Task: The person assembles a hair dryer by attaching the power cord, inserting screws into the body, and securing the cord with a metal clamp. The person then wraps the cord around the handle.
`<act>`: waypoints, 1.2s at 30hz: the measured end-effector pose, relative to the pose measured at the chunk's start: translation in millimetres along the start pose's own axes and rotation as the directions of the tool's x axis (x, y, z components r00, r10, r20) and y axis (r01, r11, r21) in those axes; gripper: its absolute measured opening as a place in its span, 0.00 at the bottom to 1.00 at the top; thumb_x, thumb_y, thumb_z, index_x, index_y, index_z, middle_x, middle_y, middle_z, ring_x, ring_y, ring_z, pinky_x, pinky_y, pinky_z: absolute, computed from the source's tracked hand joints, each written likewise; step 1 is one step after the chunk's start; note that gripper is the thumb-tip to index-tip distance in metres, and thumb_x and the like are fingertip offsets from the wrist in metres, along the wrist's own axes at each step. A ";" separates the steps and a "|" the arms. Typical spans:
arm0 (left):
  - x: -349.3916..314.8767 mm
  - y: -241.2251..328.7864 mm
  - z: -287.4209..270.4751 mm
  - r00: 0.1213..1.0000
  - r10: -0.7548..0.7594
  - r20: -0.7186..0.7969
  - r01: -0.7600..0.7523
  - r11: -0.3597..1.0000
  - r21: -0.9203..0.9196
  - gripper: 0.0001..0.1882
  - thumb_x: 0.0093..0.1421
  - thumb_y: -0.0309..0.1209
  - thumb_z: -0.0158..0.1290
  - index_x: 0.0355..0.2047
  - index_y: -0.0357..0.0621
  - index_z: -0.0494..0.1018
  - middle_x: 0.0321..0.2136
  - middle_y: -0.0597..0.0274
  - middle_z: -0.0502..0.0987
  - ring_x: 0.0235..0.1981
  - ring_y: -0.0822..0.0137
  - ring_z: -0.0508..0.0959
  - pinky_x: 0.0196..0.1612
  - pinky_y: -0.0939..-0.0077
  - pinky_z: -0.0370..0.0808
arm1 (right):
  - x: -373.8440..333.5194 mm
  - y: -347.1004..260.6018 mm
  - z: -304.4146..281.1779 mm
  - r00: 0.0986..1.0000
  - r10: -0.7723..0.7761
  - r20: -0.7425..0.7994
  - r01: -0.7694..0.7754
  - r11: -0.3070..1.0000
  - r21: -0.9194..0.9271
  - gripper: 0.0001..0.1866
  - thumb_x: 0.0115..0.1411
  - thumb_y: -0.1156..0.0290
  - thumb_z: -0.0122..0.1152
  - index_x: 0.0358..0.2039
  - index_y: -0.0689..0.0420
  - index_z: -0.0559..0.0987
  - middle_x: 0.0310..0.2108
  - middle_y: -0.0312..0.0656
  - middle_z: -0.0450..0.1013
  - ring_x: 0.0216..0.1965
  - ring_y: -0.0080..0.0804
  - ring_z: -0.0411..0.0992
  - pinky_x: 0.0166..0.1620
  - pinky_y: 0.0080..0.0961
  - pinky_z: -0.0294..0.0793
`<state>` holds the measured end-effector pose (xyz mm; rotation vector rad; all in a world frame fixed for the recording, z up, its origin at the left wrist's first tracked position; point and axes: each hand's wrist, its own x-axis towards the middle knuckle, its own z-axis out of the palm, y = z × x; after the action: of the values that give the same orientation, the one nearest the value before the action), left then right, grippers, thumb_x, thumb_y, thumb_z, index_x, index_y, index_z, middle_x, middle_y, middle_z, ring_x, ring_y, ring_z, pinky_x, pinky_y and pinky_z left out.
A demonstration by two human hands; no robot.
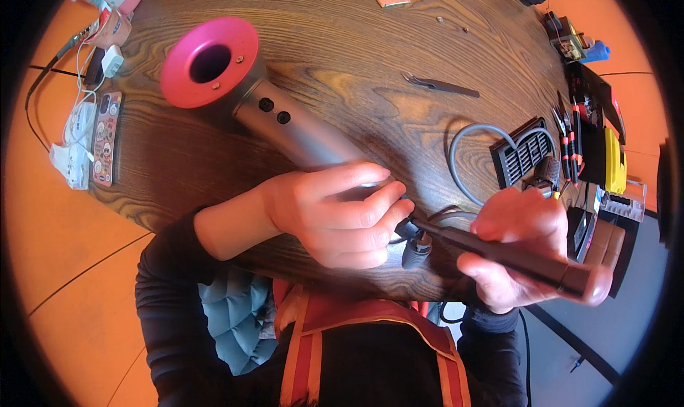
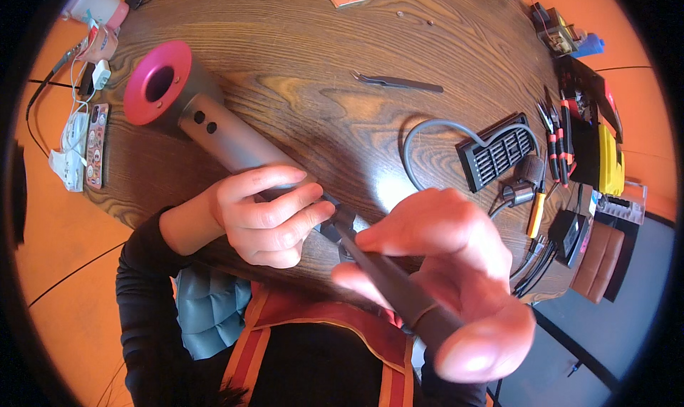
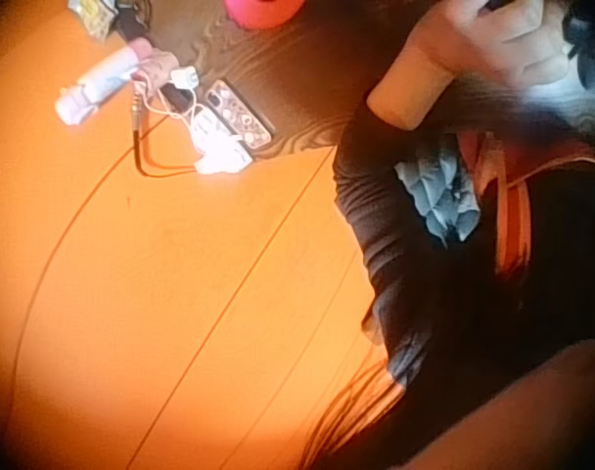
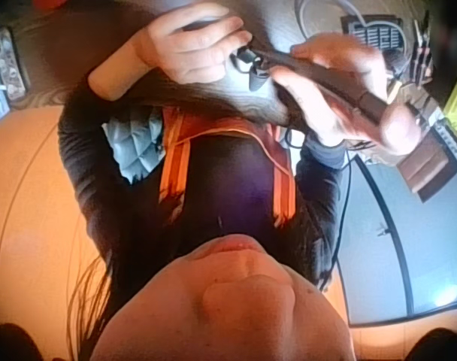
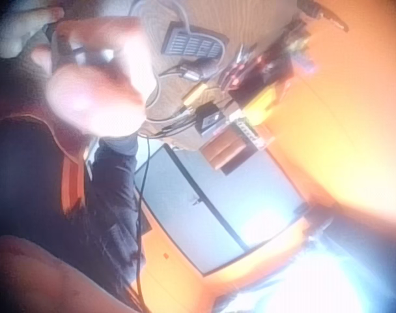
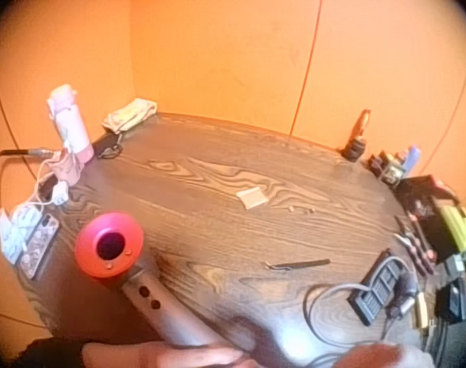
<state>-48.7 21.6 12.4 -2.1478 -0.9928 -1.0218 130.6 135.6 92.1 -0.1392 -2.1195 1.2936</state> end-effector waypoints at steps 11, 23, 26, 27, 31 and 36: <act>-3.9 -1.7 5.1 0.999 0.051 0.002 -0.051 0.998 0.023 0.11 0.49 0.27 0.49 0.13 0.47 0.61 0.31 0.55 0.79 0.38 0.62 0.78 0.36 0.65 0.80 | -0.7 9.8 3.1 0.992 0.023 -0.125 -0.020 1.000 0.023 0.41 0.50 0.80 0.64 0.55 0.41 0.49 0.29 0.53 0.71 0.26 0.41 0.73 0.29 0.35 0.76; -1.4 -0.5 2.8 1.000 -0.001 0.024 0.001 1.000 -0.003 0.04 0.47 0.27 0.53 0.20 0.41 0.71 0.29 0.59 0.77 0.37 0.63 0.76 0.35 0.66 0.79 | -1.5 7.4 4.4 0.993 0.084 -0.081 -0.080 0.996 0.048 0.36 0.50 0.80 0.64 0.52 0.43 0.53 0.30 0.53 0.72 0.28 0.40 0.73 0.30 0.34 0.76; -1.2 -0.4 2.3 1.000 -0.018 0.007 0.018 1.000 -0.003 0.03 0.47 0.27 0.53 0.20 0.41 0.71 0.29 0.58 0.77 0.36 0.63 0.76 0.36 0.66 0.79 | -1.4 6.4 4.8 0.992 0.101 -0.075 -0.097 0.994 0.052 0.35 0.50 0.80 0.64 0.51 0.44 0.54 0.31 0.53 0.72 0.28 0.40 0.74 0.30 0.33 0.76; -1.5 0.1 2.0 1.000 -0.022 0.006 0.022 1.000 0.002 0.03 0.47 0.27 0.53 0.20 0.41 0.71 0.29 0.58 0.77 0.36 0.63 0.76 0.36 0.66 0.79 | -1.8 6.3 5.5 0.992 0.107 -0.071 -0.103 0.993 0.056 0.35 0.50 0.80 0.64 0.51 0.44 0.54 0.31 0.53 0.72 0.29 0.40 0.74 0.30 0.33 0.76; -2.7 2.0 4.0 0.999 -0.033 0.010 0.033 0.999 0.009 0.04 0.47 0.27 0.52 0.20 0.41 0.71 0.29 0.58 0.77 0.36 0.63 0.76 0.35 0.66 0.79 | -2.3 4.4 6.1 0.991 0.107 -0.076 -0.103 0.993 0.059 0.34 0.49 0.80 0.65 0.50 0.45 0.55 0.31 0.53 0.73 0.29 0.39 0.74 0.30 0.33 0.76; -3.0 -1.1 5.5 1.000 -0.007 -0.006 0.007 1.000 0.014 0.05 0.48 0.28 0.52 0.20 0.40 0.71 0.29 0.57 0.77 0.36 0.62 0.76 0.36 0.65 0.79 | 2.2 6.5 7.4 0.985 0.092 -0.145 -0.080 0.993 0.086 0.32 0.49 0.80 0.65 0.48 0.46 0.57 0.31 0.52 0.73 0.30 0.39 0.74 0.31 0.33 0.76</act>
<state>-48.7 25.1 7.1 -2.1301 -1.0021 -1.0212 123.1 134.1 85.5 -0.2875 -1.9517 1.3717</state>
